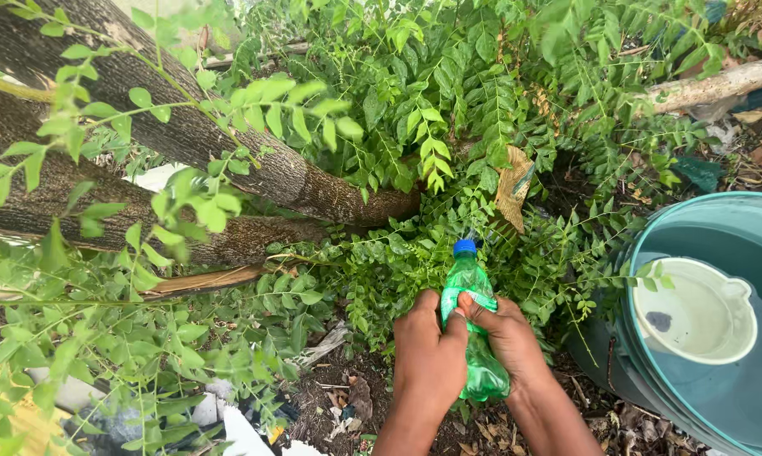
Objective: The person fills a small plastic bottle with water from a bucket and pours it onto a small plant growing at the base of a tree.
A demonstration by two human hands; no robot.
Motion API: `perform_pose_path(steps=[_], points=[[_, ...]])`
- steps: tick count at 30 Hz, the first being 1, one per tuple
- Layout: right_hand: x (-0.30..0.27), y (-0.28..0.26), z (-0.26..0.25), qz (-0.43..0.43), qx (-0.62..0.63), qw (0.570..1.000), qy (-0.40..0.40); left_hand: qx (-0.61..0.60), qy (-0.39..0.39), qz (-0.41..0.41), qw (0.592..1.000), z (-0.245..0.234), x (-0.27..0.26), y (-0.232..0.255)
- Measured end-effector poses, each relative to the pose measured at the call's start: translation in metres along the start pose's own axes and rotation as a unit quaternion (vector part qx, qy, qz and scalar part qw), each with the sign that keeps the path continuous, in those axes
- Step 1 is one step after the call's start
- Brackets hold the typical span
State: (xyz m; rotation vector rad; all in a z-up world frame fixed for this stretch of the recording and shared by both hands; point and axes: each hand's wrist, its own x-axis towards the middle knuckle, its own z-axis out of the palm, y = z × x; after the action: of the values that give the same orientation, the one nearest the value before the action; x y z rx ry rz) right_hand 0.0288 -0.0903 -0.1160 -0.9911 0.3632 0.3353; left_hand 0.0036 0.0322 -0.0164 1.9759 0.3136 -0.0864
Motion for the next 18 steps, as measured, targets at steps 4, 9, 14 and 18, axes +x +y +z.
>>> perform_pose_path(steps=[4,9,14,18], points=[[-0.001,0.0,0.002,0.0,-0.007,1.0,0.007,-0.007,0.002,0.007,1.0,-0.001,-0.001,0.0],[0.0,0.0,0.001,-0.018,-0.027,0.999,0.003,0.011,0.012,0.024,1.0,0.0,-0.002,-0.004],[-0.006,-0.006,0.002,-0.053,-0.035,0.998,-0.019,0.042,0.022,0.049,0.998,0.004,-0.004,-0.003],[-0.012,-0.017,-0.003,-0.113,-0.06,0.992,0.001,0.015,-0.005,0.053,0.998,0.007,-0.012,0.007]])
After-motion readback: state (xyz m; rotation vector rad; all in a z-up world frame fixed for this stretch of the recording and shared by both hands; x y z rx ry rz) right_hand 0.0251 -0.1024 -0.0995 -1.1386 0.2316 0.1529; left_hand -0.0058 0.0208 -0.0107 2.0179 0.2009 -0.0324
